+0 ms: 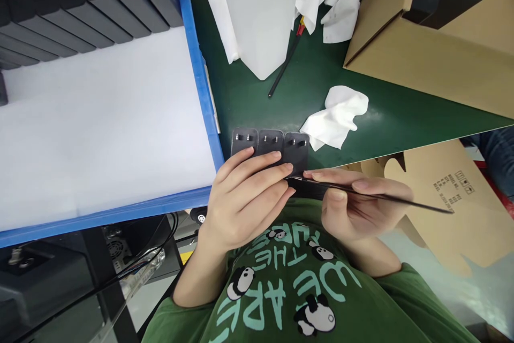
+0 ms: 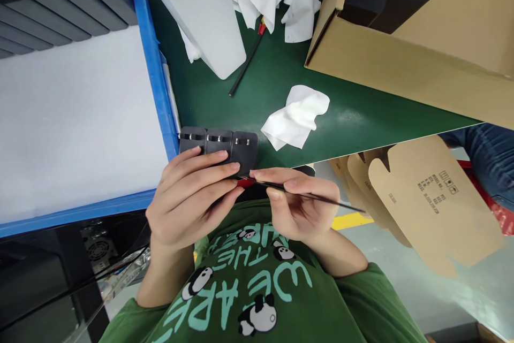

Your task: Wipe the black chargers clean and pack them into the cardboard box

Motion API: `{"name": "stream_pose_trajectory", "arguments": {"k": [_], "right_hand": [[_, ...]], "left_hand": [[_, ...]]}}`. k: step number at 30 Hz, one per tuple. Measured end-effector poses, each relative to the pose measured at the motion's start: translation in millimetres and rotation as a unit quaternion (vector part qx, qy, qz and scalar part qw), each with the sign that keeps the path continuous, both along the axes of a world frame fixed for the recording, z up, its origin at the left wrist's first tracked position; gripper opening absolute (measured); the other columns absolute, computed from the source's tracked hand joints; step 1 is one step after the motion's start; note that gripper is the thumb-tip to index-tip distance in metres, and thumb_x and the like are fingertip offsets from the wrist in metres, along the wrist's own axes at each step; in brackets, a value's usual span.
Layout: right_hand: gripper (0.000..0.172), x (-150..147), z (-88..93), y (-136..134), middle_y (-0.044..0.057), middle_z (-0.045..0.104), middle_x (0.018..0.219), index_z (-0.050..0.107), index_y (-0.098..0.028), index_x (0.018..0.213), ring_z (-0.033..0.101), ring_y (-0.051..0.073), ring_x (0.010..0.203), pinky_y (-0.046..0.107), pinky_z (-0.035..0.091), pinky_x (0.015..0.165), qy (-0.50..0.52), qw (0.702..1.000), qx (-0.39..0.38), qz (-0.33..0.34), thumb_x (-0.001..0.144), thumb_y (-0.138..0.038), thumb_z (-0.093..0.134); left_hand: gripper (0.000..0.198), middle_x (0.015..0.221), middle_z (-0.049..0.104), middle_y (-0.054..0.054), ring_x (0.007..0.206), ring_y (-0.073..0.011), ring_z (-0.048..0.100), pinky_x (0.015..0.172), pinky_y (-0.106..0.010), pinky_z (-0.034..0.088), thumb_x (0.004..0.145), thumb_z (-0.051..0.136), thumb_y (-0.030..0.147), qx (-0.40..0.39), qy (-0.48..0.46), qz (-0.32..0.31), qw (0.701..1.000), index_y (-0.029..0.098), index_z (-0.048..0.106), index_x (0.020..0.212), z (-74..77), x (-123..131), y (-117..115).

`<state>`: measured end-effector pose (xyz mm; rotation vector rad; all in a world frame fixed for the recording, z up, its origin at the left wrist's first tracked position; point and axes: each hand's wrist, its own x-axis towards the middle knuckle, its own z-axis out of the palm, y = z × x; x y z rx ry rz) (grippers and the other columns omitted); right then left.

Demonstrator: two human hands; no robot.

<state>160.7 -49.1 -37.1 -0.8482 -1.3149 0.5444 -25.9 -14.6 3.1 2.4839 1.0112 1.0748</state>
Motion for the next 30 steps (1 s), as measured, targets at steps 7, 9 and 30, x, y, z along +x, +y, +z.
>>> {"name": "stream_pose_trajectory", "arguments": {"k": [7, 9, 30], "right_hand": [[0.022, 7.6, 6.8, 12.4, -0.003, 0.072, 0.086, 0.056, -0.019, 0.108, 0.075, 0.012, 0.075, 0.027, 0.069, 0.07, 0.095, 0.993, -0.023, -0.073, 0.091, -0.006, 0.06], [0.02, 10.2, 6.7, 15.5, -0.004, 0.071, 0.085, 0.056, -0.018, 0.107, 0.074, 0.011, 0.073, 0.026, 0.068, 0.067, 0.094, 0.992, -0.001, -0.082, 0.091, -0.007, 0.061], [0.062, 8.1, 7.8, 9.0, 0.005, 0.074, 0.113, 0.054, -0.015, 0.125, 0.075, 0.02, 0.094, 0.038, 0.07, 0.078, -0.01, 0.997, 0.023, 0.069, 0.072, 0.016, 0.06]], "left_hand": [[0.017, 0.099, 0.078, -0.005, 0.106, -0.0231, 0.072, 0.104, -0.043, 0.054, 0.077, 0.079, 0.009, 0.018, 0.002, 0.008, 1.0, 0.017, 0.068, 0.088, 0.2, 2.3, 0.7], [0.022, 0.099, 0.078, -0.004, 0.105, -0.0225, 0.072, 0.103, -0.042, 0.054, 0.077, 0.078, 0.007, 0.032, 0.0, 0.012, 0.999, 0.019, 0.071, 0.094, -0.9, 3.6, 0.6], [0.021, 0.098, 0.077, -0.01, 0.103, -0.0234, 0.073, 0.103, -0.042, 0.056, 0.074, 0.077, 0.0, 0.005, -0.049, 0.0, 0.999, 0.01, 0.068, 0.09, -1.0, -1.7, -0.3]]}}
